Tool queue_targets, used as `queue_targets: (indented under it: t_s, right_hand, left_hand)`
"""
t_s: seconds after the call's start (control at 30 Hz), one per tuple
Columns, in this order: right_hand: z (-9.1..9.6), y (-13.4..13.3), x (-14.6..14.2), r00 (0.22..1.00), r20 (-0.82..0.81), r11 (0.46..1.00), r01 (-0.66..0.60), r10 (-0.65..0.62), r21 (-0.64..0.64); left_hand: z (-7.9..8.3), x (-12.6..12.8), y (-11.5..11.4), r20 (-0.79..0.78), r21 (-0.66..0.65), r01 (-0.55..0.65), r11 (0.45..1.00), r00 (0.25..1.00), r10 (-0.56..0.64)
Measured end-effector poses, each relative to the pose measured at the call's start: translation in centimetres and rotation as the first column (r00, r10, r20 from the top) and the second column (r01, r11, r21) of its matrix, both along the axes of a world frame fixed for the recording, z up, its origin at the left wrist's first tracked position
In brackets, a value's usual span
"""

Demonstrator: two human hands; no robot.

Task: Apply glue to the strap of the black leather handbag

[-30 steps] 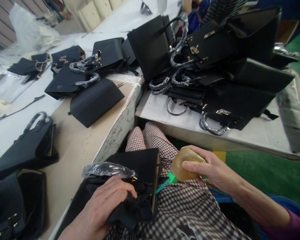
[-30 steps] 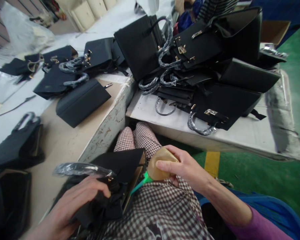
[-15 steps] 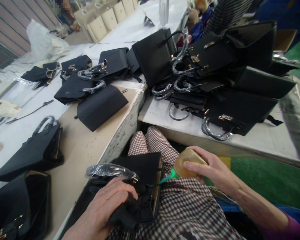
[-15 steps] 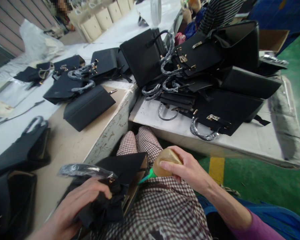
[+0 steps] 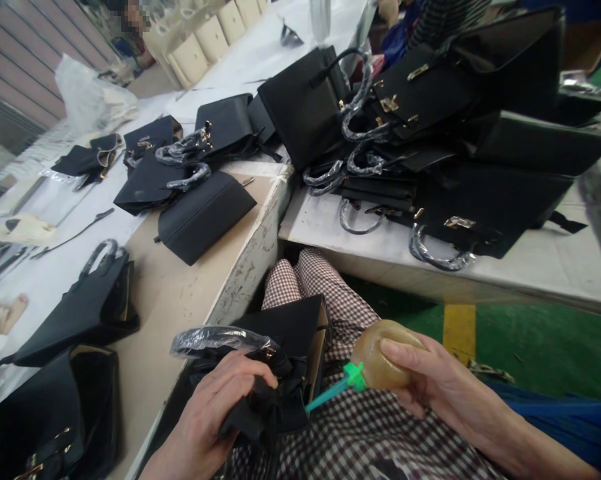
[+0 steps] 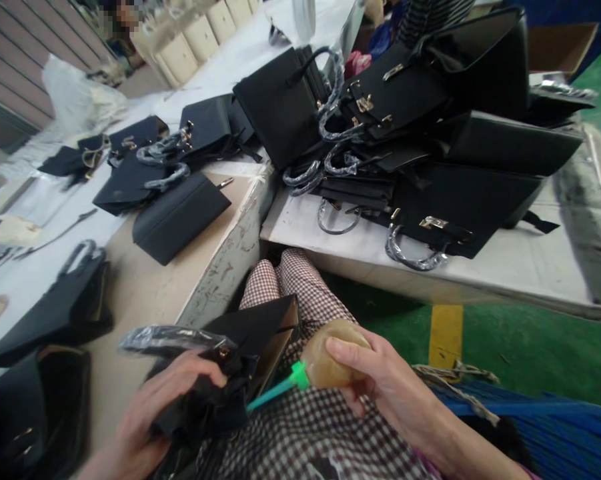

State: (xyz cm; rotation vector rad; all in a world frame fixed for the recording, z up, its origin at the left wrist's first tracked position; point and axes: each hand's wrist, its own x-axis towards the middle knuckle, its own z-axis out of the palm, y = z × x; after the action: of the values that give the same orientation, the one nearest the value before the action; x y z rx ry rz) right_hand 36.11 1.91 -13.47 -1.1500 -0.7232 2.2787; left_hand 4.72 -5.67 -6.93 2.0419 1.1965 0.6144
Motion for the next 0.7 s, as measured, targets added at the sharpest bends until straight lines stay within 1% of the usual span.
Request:
queue_targets:
  t_s: [0.13, 0.27, 0.37, 0.43, 0.53, 0.63, 0.7]
  right_hand:
    - [-0.1, -0.4, -0.3, 0.993, 0.030, 0.985, 0.115, -0.112, -0.129]
    - [-0.1, -0.7, -0.6, 0.991, 0.041, 0.981, 0.131, -0.126, -0.141]
    - [-0.1, -0.9, -0.7, 0.988, 0.051, 0.973, 0.151, -0.144, -0.174]
    - [-0.2, -1.0, -0.6, 0.992, 0.027, 0.973, 0.129, -0.126, -0.190]
    - [-0.5, -0.9, -0.4, 0.998, -0.027, 0.987, 0.047, -0.052, -0.157]
    - [-0.7, -0.3, -0.1, 0.999, -0.036, 0.996, -0.003, 0.000, -0.093]
    - [-0.9, 0.3, 0.1, 0.999, -0.049, 0.996, -0.025, 0.021, -0.083]
  left_hand:
    - [0.1, 0.3, 0.4, 0.049, 0.056, -0.014, 0.998, 0.999, 0.012]
    - [0.1, 0.3, 0.4, 0.019, 0.029, -0.043, 0.999, 0.999, 0.042]
    - [0.0, 0.0, 0.3, 0.051, 0.034, -0.033, 0.999, 0.998, 0.032]
    - [-0.1, -0.1, 0.3, 0.081, 0.060, -0.036, 0.998, 0.996, 0.031]
    - [-0.1, 0.1, 0.3, 0.094, 0.102, -0.051, 0.993, 0.995, 0.041]
    - [0.0, 0.2, 0.3, 0.083, 0.061, -0.060, 0.996, 0.995, 0.055]
    - [0.0, 0.1, 0.2, 0.093, 0.026, -0.058, 0.998, 0.994, 0.055]
